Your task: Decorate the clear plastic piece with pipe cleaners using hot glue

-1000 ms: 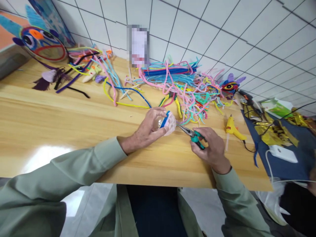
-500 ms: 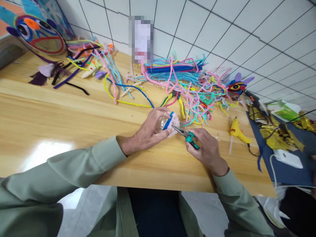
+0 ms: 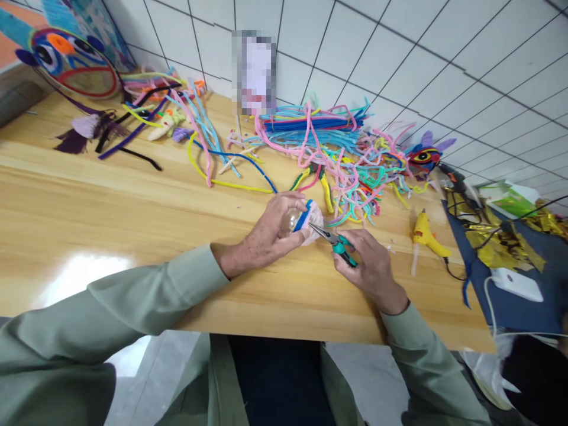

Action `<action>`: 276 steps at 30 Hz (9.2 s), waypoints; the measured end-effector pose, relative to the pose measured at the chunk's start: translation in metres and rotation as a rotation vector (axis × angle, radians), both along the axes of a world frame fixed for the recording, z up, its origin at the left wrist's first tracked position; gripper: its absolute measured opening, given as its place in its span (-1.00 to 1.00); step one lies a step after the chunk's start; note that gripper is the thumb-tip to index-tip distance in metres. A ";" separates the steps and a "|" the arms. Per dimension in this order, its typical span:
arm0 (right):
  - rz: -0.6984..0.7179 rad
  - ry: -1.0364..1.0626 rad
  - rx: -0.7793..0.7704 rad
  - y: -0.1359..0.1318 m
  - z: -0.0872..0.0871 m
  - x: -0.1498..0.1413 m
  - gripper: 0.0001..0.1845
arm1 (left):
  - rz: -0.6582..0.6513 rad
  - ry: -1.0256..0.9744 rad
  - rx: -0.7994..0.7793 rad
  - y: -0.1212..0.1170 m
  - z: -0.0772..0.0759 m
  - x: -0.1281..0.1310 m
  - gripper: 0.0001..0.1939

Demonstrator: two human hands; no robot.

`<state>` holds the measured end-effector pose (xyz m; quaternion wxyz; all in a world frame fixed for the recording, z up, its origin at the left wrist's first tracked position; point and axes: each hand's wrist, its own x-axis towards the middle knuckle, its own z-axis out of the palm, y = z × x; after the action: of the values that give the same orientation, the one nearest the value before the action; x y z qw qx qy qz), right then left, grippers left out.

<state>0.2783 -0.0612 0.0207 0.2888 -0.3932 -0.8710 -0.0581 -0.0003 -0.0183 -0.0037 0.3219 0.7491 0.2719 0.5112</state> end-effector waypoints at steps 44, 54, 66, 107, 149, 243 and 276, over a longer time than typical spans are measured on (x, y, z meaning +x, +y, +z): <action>-0.007 0.011 0.018 -0.001 -0.003 -0.004 -0.51 | 0.001 0.005 0.023 0.001 -0.002 -0.001 -0.61; -0.008 0.011 0.038 -0.001 -0.006 -0.003 -0.50 | 0.008 0.049 0.042 -0.002 0.001 -0.002 -0.60; -0.002 0.009 0.059 -0.004 -0.003 -0.005 -0.49 | 0.026 0.027 0.022 -0.003 0.001 0.000 -0.65; -0.031 0.005 0.090 -0.007 -0.002 -0.006 -0.42 | 0.044 0.031 0.031 -0.004 0.005 0.002 -0.68; -0.016 0.047 0.059 -0.007 -0.001 -0.007 -0.46 | 0.045 0.022 0.048 -0.004 0.002 0.003 -0.68; -0.007 0.119 0.120 0.001 -0.025 -0.008 -0.55 | 0.188 -0.468 -0.722 -0.019 0.060 -0.074 -0.53; 0.019 0.082 0.224 0.007 -0.026 -0.006 -0.70 | 0.450 -0.508 -0.574 -0.007 0.073 -0.144 -0.47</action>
<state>0.2727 -0.0542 -0.0052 0.3668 -0.3522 -0.8502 -0.1364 -0.1447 -0.0249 0.0696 0.4542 0.4019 0.4714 0.6403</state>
